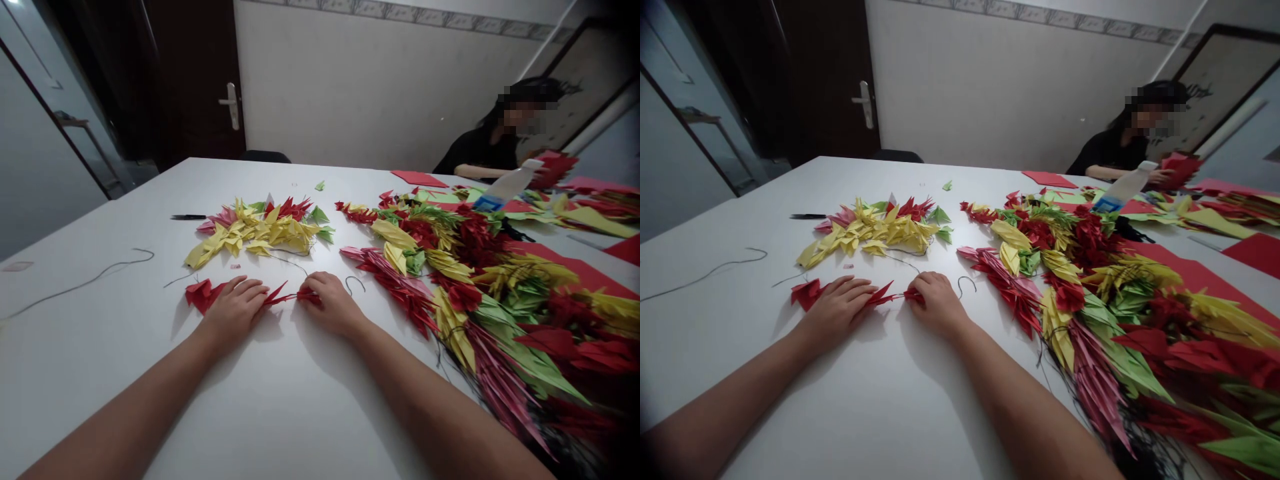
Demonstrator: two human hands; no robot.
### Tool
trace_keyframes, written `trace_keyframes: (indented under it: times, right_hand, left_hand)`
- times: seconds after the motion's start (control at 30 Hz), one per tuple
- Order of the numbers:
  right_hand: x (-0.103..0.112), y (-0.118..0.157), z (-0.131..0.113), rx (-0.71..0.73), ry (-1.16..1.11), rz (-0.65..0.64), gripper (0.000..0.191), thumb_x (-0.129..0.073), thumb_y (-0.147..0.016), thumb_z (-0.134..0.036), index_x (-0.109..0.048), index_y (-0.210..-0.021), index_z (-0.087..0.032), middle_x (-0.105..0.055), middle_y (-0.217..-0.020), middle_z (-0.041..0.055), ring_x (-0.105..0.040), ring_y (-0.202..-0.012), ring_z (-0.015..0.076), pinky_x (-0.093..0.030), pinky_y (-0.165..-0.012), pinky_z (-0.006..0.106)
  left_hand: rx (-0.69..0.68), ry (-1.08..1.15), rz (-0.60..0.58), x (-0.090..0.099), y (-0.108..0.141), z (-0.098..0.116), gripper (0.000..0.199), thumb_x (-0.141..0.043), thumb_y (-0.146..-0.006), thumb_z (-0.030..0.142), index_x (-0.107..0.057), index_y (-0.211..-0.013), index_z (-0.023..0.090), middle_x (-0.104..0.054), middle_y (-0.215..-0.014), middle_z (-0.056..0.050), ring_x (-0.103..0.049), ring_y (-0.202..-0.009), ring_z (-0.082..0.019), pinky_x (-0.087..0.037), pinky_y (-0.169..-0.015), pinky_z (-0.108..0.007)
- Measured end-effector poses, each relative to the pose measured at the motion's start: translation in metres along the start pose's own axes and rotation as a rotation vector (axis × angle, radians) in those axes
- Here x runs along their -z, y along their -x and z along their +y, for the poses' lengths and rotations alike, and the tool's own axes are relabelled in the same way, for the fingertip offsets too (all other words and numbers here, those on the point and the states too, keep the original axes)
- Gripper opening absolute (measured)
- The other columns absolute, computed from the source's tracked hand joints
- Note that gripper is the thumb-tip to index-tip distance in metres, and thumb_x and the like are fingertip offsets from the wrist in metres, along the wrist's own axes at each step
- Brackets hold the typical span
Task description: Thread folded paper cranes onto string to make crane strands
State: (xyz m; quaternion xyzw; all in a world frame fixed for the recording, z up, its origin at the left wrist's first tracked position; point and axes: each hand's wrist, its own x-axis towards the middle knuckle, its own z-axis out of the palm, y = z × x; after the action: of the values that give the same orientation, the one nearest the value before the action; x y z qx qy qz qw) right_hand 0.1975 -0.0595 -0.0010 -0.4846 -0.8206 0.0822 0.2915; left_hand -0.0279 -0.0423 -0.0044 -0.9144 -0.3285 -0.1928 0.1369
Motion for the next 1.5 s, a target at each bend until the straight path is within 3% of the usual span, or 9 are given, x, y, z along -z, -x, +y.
trace_keyframes:
  times: [0.13,0.3,0.47,0.6,0.7,0.9,1.13,1.3,1.5]
  right_hand:
    - [0.000,-0.002,0.000,0.010,-0.021,0.000,0.012,-0.057,-0.072,-0.007,-0.063,-0.077,-0.016,-0.060,-0.074,0.0010,-0.053,-0.075,0.0133,-0.038,-0.079,0.030]
    - [0.002,-0.003,-0.006,0.050,-0.032,-0.015,0.008,-0.058,-0.076,-0.015,-0.064,-0.081,-0.016,-0.063,-0.081,0.0031,-0.055,-0.080,0.0152,-0.040,-0.078,0.030]
    - [0.007,0.001,-0.009,-0.198,-0.182,-0.039,0.046,-0.066,-0.069,-0.024,-0.051,-0.112,-0.018,-0.060,-0.100,0.0067,-0.056,-0.084,0.0147,-0.044,-0.073,0.026]
    - [0.004,0.003,-0.004,-0.306,-0.191,-0.069,0.054,-0.061,-0.070,-0.023,-0.043,-0.121,-0.024,-0.060,-0.100,0.0039,-0.053,-0.062,0.0097,-0.041,-0.059,0.023]
    - [0.001,0.003,0.000,-0.319,-0.176,-0.070,0.055,-0.057,-0.072,-0.020,-0.040,-0.124,-0.026,-0.059,-0.102,0.0015,-0.049,-0.057,0.0080,-0.039,-0.058,0.023]
    - [0.001,0.000,0.002,-0.405,-0.141,-0.079,0.042,-0.049,-0.076,-0.014,-0.045,-0.117,-0.022,-0.061,-0.092,-0.0007,-0.049,-0.061,0.0097,-0.038,-0.064,0.024]
    - [0.000,-0.002,0.002,-0.382,-0.107,-0.057,0.017,-0.046,-0.077,-0.010,-0.061,-0.083,-0.018,-0.060,-0.088,0.0015,-0.050,-0.069,0.0104,-0.038,-0.065,0.023]
    - [0.001,-0.003,-0.001,-0.385,-0.122,-0.040,0.017,-0.047,-0.078,-0.013,-0.062,-0.083,-0.018,-0.061,-0.087,0.0019,-0.051,-0.069,0.0103,-0.037,-0.065,0.022]
    - [0.003,-0.003,-0.004,-0.483,-0.079,-0.063,0.016,-0.044,-0.084,-0.026,-0.059,-0.083,-0.019,-0.056,-0.065,-0.0009,-0.046,-0.058,0.0105,-0.028,-0.053,0.020]
  left_hand:
    - [0.033,-0.001,0.005,-0.001,0.000,0.000,0.030,-0.034,-0.090,0.020,-0.060,-0.101,0.013,-0.063,-0.108,-0.007,-0.053,-0.106,-0.021,-0.034,-0.097,-0.041]
    - [0.065,-0.015,0.038,0.000,0.001,-0.002,0.025,-0.039,-0.089,0.023,-0.061,-0.097,0.015,-0.061,-0.113,-0.006,-0.051,-0.108,-0.022,-0.033,-0.099,-0.043]
    - [0.118,-0.013,0.110,0.004,0.001,-0.007,0.027,-0.039,-0.089,0.024,-0.062,-0.097,0.013,-0.060,-0.111,-0.009,-0.051,-0.107,-0.024,-0.036,-0.096,-0.043]
    - [0.170,0.017,0.184,0.007,0.000,-0.009,0.028,-0.037,-0.089,0.026,-0.061,-0.095,0.013,-0.062,-0.106,-0.010,-0.052,-0.103,-0.023,-0.039,-0.092,-0.042]
    - [0.193,0.018,0.212,0.008,0.000,-0.010,0.029,-0.037,-0.090,0.027,-0.061,-0.093,0.013,-0.063,-0.101,-0.010,-0.053,-0.098,-0.023,-0.041,-0.090,-0.042]
    - [0.195,0.039,0.157,0.008,0.000,-0.011,0.030,-0.036,-0.089,0.027,-0.061,-0.092,0.012,-0.063,-0.101,-0.011,-0.053,-0.098,-0.023,-0.041,-0.089,-0.042]
    - [0.206,0.072,0.146,0.007,0.000,-0.012,0.030,-0.035,-0.089,0.029,-0.062,-0.091,0.015,-0.063,-0.098,-0.009,-0.054,-0.095,-0.022,-0.041,-0.088,-0.041]
    - [0.218,0.108,0.106,0.008,0.000,-0.012,0.030,-0.036,-0.089,0.030,-0.061,-0.095,0.015,-0.062,-0.100,-0.008,-0.052,-0.097,-0.022,-0.040,-0.088,-0.041]
    - [0.221,0.077,0.048,0.008,0.001,-0.011,0.027,-0.042,-0.086,0.032,-0.061,-0.090,0.015,-0.061,-0.102,-0.008,-0.051,-0.100,-0.023,-0.038,-0.092,-0.041]
